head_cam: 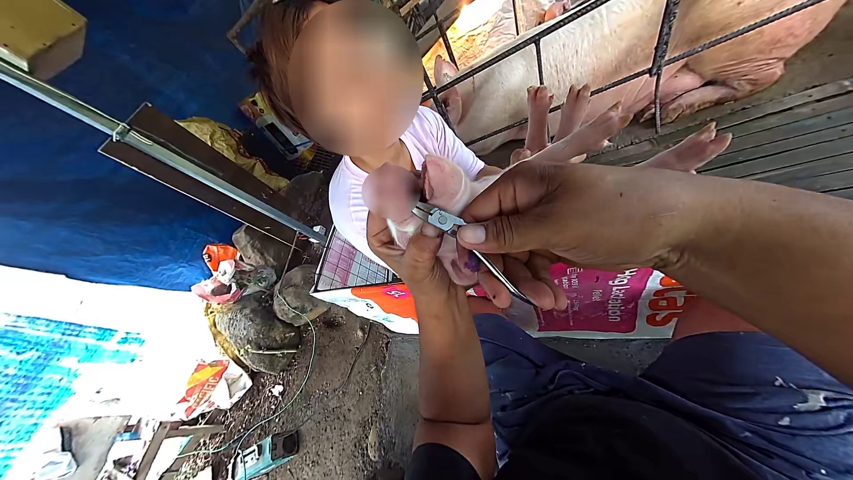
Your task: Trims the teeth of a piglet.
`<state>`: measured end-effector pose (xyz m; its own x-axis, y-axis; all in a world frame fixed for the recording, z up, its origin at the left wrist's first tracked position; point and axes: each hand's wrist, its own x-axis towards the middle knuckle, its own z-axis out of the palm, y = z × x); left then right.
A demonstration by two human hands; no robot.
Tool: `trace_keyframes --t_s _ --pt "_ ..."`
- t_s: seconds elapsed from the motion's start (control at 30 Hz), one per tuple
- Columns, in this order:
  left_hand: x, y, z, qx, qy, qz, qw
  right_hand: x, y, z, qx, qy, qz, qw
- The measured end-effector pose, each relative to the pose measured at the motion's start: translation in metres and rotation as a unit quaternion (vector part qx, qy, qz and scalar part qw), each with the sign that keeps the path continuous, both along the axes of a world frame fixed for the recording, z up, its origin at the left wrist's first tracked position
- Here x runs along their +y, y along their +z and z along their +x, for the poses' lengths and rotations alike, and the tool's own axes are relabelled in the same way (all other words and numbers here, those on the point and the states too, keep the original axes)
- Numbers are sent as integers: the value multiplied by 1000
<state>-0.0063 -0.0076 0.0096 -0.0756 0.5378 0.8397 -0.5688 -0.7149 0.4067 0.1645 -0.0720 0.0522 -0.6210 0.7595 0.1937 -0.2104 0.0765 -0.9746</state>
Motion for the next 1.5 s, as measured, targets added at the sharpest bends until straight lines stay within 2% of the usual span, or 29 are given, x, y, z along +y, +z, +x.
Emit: trace_keyframes --t_s 0.2,0.43,0.67,0.8,0.97,1.03,1.17,1.27,1.37,1.5 --pt "1 -4 -1 -15 -2 -3 1000 -1 5 1 -36 -13 4 999" --pt "2 -6 -4 -13 -3 -20 1000 -1 3 -5 -29 -32 44 998" --pt "5 -6 -4 -16 6 -7 1000 -6 1 -14 -41 -106 103 988" --pt "1 -5 1 -18 14 -23 999 -9 -2 -15 -43 -126 105 986" --pt "-8 -2 6 0 71 -56 996 -27 -11 -15 -14 -167 49 985" --pt "-14 0 9 17 133 -52 990 -32 -14 -16 18 -177 21 984" --pt "-24 -2 16 69 277 11 958 -46 -15 -15 63 -192 -16 979" --pt "-26 -4 22 82 312 44 946 -55 -18 -14 64 -221 -40 972" --pt "-25 -5 24 92 340 69 933 -55 -26 -13 56 -236 -20 970" --pt "-28 -6 27 83 341 45 935 -53 -29 -14 7 -277 64 959"
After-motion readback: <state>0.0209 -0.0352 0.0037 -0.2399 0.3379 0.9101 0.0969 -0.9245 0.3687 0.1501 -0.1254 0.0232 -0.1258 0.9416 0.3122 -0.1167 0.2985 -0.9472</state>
